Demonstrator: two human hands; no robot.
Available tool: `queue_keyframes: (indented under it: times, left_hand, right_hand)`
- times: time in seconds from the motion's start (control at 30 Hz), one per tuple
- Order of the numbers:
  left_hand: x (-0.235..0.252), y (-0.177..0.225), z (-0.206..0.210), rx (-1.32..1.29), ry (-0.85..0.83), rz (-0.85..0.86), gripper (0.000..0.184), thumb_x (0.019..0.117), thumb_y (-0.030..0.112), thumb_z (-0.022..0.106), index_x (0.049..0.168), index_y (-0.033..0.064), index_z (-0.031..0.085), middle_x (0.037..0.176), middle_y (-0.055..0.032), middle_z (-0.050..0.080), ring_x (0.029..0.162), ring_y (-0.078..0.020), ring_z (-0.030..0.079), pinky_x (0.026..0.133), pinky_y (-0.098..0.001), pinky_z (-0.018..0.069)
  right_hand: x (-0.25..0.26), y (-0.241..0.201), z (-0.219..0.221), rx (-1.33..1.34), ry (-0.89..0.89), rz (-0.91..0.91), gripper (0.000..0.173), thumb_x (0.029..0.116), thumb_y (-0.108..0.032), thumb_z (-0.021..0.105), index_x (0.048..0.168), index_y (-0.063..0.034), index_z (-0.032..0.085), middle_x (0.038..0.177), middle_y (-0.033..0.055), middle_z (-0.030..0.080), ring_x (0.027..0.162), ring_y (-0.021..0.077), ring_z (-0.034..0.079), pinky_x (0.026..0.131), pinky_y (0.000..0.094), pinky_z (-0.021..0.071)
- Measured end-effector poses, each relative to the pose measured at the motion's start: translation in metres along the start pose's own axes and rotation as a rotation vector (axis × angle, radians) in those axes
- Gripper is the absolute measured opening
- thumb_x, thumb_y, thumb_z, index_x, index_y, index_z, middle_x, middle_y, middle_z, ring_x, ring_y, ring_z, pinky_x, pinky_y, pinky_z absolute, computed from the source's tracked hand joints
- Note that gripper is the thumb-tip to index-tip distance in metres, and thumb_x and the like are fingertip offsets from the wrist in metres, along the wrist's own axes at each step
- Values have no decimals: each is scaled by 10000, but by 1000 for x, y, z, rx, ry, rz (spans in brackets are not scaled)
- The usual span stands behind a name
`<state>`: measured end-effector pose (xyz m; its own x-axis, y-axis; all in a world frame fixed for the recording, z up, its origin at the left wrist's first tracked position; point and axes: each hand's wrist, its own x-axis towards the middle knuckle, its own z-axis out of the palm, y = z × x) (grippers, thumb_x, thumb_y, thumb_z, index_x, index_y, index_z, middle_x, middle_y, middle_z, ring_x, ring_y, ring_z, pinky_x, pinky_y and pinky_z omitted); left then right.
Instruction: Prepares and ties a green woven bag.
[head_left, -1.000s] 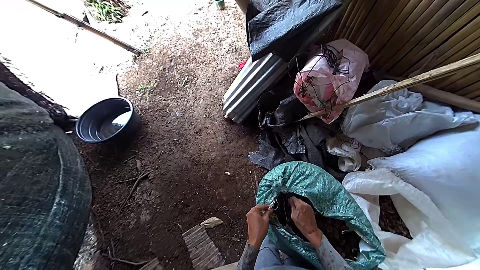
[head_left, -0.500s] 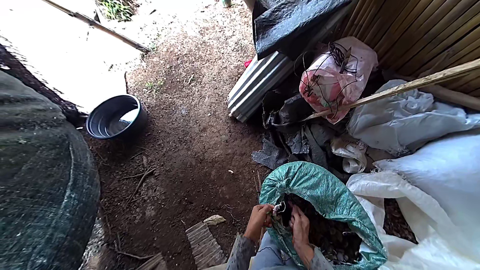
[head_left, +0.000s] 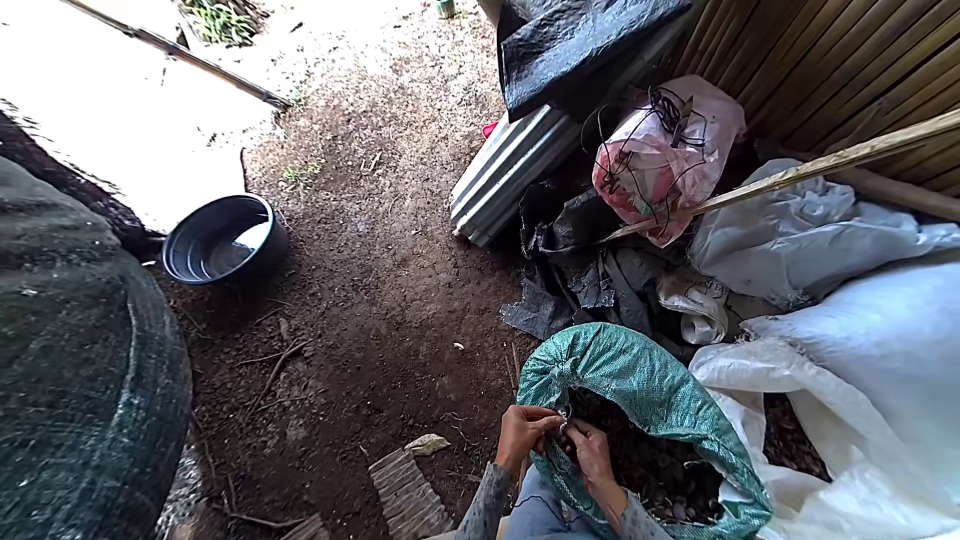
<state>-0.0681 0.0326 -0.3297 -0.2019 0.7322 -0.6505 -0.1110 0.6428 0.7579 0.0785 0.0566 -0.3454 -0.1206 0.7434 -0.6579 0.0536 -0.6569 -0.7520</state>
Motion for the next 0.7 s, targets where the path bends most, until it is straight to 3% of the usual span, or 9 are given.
queue_keyframes:
  times: [0.1,0.37,0.53,0.7]
  left_hand:
    - [-5,10,7,154,40,58,139,941,162,759,1011,45,788,684,-24,715,423,-56,548,450,-241,498]
    - [-10,15,12,214,76,29,162,1005,132,654,1037,7,752,731,-56,708,491,-95,599,506,-277,535]
    - [-17,6,16,131,160,29,151,994,135,672,1032,18,761,745,-48,721,469,-86,590,481,-270,533]
    - [-17,9,15,106,230,-22,121,923,134,773,995,36,775,705,-54,725,453,-92,593,458,-273,519]
  right_hand:
    - [3,0,-2,-165,-9,-130,101,942,40,662,977,60,755,779,89,726,651,76,655,664,242,569]
    - [-1,4,5,-9,27,-59,97,939,51,677,1010,74,739,853,110,740,722,87,673,725,242,575]
    - [-2,-2,10,135,89,46,78,897,80,714,974,86,711,788,107,720,644,102,652,647,243,570]
    - [0,-3,11,24,18,-65,96,907,100,680,988,91,732,822,129,741,708,114,697,723,255,596]
